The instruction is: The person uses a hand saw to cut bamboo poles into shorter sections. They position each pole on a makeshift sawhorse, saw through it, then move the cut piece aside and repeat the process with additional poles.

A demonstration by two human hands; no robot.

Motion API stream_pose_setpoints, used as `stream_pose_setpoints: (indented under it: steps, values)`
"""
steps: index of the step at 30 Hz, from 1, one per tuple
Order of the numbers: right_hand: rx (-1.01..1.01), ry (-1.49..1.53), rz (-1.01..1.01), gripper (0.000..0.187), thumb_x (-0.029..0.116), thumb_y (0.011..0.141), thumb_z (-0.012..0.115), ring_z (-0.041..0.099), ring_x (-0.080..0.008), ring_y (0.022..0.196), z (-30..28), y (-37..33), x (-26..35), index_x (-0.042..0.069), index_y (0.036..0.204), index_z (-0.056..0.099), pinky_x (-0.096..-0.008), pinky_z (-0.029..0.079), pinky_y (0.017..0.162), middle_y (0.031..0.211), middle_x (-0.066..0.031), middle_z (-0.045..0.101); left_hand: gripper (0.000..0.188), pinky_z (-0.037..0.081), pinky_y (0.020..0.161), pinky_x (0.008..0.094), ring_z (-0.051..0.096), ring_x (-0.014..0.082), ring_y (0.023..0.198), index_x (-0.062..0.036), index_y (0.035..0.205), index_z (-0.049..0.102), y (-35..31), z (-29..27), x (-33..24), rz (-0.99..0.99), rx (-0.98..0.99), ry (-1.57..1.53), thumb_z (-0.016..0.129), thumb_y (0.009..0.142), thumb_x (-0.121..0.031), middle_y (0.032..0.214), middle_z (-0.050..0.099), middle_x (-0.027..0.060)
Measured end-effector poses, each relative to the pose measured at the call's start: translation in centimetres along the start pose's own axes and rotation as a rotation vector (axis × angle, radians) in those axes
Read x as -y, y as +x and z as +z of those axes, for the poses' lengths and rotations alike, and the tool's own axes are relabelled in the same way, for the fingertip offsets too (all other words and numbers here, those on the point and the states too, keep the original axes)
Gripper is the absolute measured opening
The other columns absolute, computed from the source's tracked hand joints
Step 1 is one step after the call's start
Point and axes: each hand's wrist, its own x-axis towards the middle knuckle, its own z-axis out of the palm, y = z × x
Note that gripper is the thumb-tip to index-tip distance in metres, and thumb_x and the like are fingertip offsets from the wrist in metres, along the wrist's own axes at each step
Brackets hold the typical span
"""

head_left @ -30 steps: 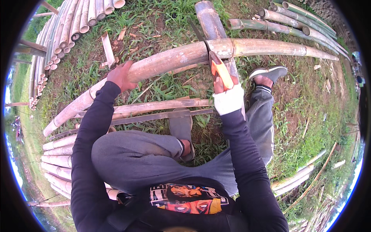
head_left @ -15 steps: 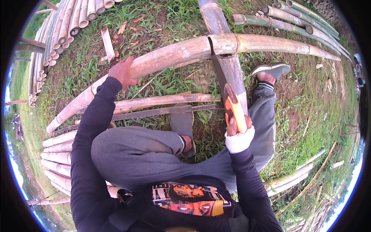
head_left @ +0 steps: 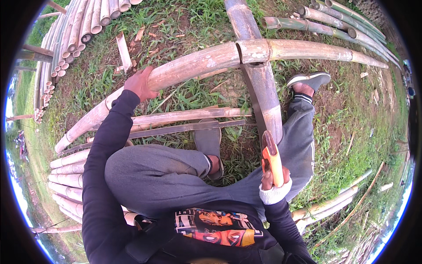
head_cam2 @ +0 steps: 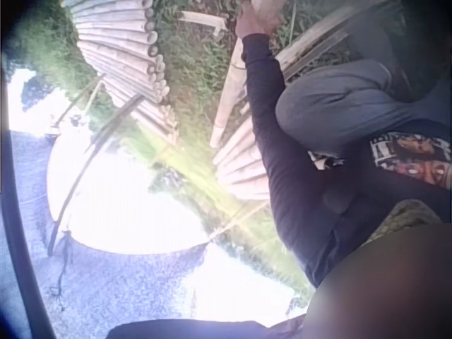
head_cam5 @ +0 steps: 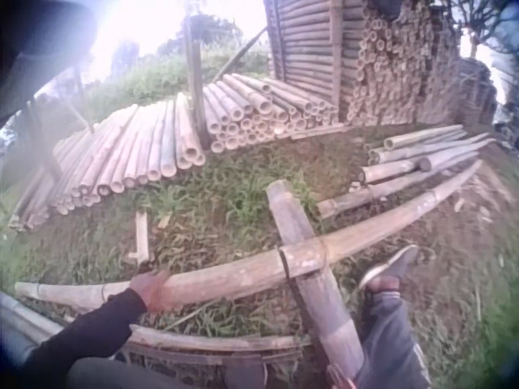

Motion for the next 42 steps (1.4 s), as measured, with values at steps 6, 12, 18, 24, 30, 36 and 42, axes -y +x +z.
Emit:
stream_pose_setpoints:
  steps: [6, 12, 18, 24, 30, 36, 42]
  values:
    - [-0.032, -0.075, -0.18, 0.029, 0.023, 0.094, 0.074, 0.068, -0.0303, 0.067, 11.1, 18.1, -0.2, -0.003, 0.106, 0.066, -0.039, 0.052, 0.06, 0.077, -0.0186, 0.068, 0.095, 0.056, 0.093, 0.05, 0.068, 0.0424, 0.11, -0.0134, 0.143, 0.048, 0.0, -0.6, -0.6, -0.023, 0.028, 0.024, 0.091, 0.063, -0.039, 0.122, 0.068, 0.022]
    - [-0.058, 0.028, -0.085, 0.021, 0.014, 0.093, 0.071, 0.066, -0.0257, 0.066, 5.8, 10.4, 1.4, -0.001, 0.105, 0.061, -0.0377, 0.052, 0.062, 0.075, -0.0138, 0.064, 0.094, 0.056, 0.093, 0.0496, 0.069, 0.0416, 0.11, -0.0142, 0.143, 0.049, -0.5, -0.6, -0.9, -0.016, -0.012, 0.06, 0.091, 0.063, -0.04, 0.121, 0.068, 0.0216]
    - [-0.044, 0.157, -0.005, 0.018, 0.01, 0.092, 0.068, 0.067, -0.0238, 0.071, 1.7, 2.8, 1.2, 0.0, 0.099, 0.055, -0.037, 0.054, 0.066, 0.089, -0.0153, 0.072, 0.092, 0.056, 0.093, 0.0485, 0.069, 0.0414, 0.109, -0.0124, 0.14, 0.05, -0.5, 0.1, -0.4, 0.02, -0.072, 0.031, 0.091, 0.062, -0.039, 0.121, 0.069, 0.0206]
    - [-0.007, 0.057, -0.066, 0.025, 0.012, 0.092, 0.075, 0.061, -0.0217, 0.067, 6.6, 8.5, -5.4, 0.001, 0.11, 0.061, -0.0375, 0.05, 0.063, 0.079, -0.0114, 0.063, 0.09, 0.055, 0.093, 0.0498, 0.069, 0.0409, 0.109, -0.0127, 0.138, 0.051, -1.6, -1.8, -0.9, 0.039, -0.087, 0.006, 0.09, 0.062, -0.038, 0.122, 0.069, 0.0193]
    - [0.395, -0.352, -0.225, 0.065, 0.027, 0.082, 0.083, 0.066, -0.0384, 0.106, 4.2, 4.6, -4.7, -0.001, 0.133, 0.056, -0.0457, 0.054, 0.087, 0.118, -0.0224, 0.063, 0.084, 0.054, 0.091, 0.0493, 0.068, 0.0395, 0.106, -0.0102, 0.131, 0.055, -5.3, -3.3, -0.4, 0.054, -0.104, -0.092, 0.091, 0.06, -0.035, 0.118, 0.068, 0.0165]
    - [0.29, 0.696, 0.278, 0.075, 0.048, 0.1, 0.063, 0.059, -0.0331, 0.12, 6.1, 13.2, 0.0, 0.003, 0.154, 0.039, -0.0461, 0.049, 0.102, 0.144, -0.0216, 0.05, 0.089, 0.048, 0.098, 0.0497, 0.066, 0.0347, 0.111, -0.0171, 0.135, 0.054, -13.7, -0.1, -2.9, 0.121, -0.212, 0.004, 0.09, 0.056, -0.037, 0.114, 0.066, 0.0109]
    - [0.446, 0.34, 0.507, 0.053, 0.041, 0.095, 0.072, 0.065, -0.0268, 0.096, 7.7, 12.1, 0.3, 0.004, 0.131, 0.059, -0.0377, 0.056, 0.083, 0.114, -0.0169, 0.064, 0.085, 0.042, 0.109, 0.0517, 0.055, 0.0337, 0.129, -0.0199, 0.142, 0.052, -19.6, 6.2, -4.6, -0.035, -0.615, 0.182, 0.085, 0.065, -0.037, 0.135, 0.057, 0.013]
